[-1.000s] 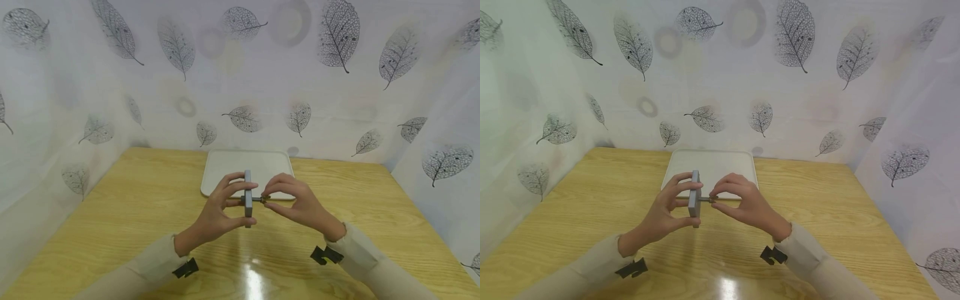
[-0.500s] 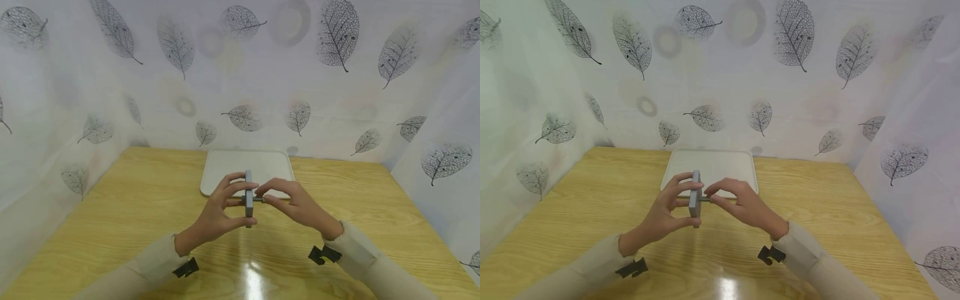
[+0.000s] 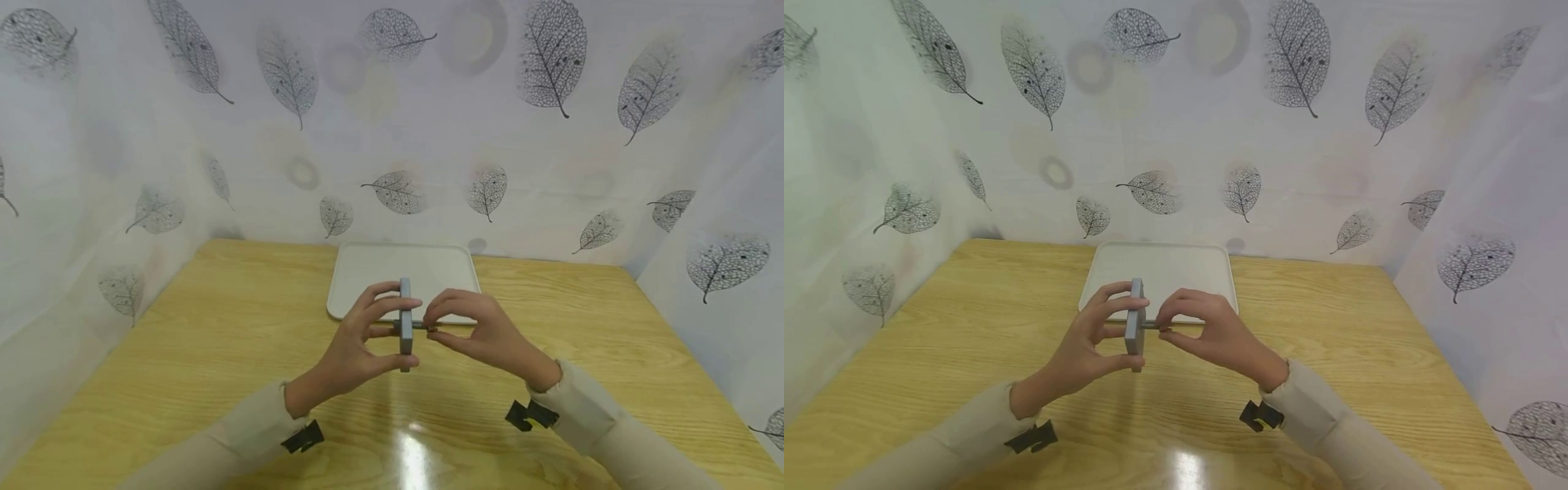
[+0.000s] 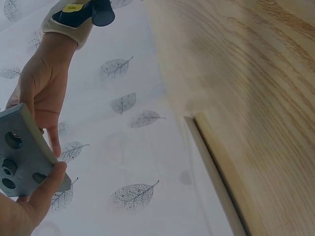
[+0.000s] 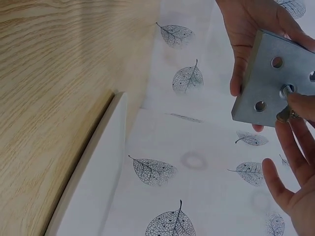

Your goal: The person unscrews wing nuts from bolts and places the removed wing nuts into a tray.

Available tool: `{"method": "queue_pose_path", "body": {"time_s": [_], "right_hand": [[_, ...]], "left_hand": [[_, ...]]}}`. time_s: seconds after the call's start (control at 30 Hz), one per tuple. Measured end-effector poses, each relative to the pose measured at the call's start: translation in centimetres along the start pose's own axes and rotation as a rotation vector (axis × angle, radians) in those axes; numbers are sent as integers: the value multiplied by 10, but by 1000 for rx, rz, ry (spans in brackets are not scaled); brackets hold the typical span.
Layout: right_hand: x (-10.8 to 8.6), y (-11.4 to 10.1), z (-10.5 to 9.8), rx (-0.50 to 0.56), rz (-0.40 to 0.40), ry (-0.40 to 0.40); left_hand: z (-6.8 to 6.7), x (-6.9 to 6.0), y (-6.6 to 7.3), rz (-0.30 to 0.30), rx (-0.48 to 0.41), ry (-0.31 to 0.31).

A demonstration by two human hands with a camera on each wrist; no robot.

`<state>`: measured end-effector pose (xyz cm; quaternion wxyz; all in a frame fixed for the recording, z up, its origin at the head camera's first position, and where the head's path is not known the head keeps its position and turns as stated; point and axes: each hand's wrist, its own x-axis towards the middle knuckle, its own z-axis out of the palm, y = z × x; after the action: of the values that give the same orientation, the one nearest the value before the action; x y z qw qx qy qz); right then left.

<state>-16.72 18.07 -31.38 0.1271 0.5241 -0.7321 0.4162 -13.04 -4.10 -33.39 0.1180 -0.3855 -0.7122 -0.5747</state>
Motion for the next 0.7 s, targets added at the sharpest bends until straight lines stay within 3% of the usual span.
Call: {"method": "queue_pose_path", "body": {"time_s": [0.23, 0.53, 0.7], "right_hand": [[-1, -2, -1, 17, 22, 2], [2, -6, -5, 57, 234, -84], [0, -3, -4, 20, 205, -93]], "left_hand": [[0, 1, 0, -3, 5, 4], [-1, 1, 0, 6, 2, 11], [-1, 0, 0, -5, 5, 10]]}}
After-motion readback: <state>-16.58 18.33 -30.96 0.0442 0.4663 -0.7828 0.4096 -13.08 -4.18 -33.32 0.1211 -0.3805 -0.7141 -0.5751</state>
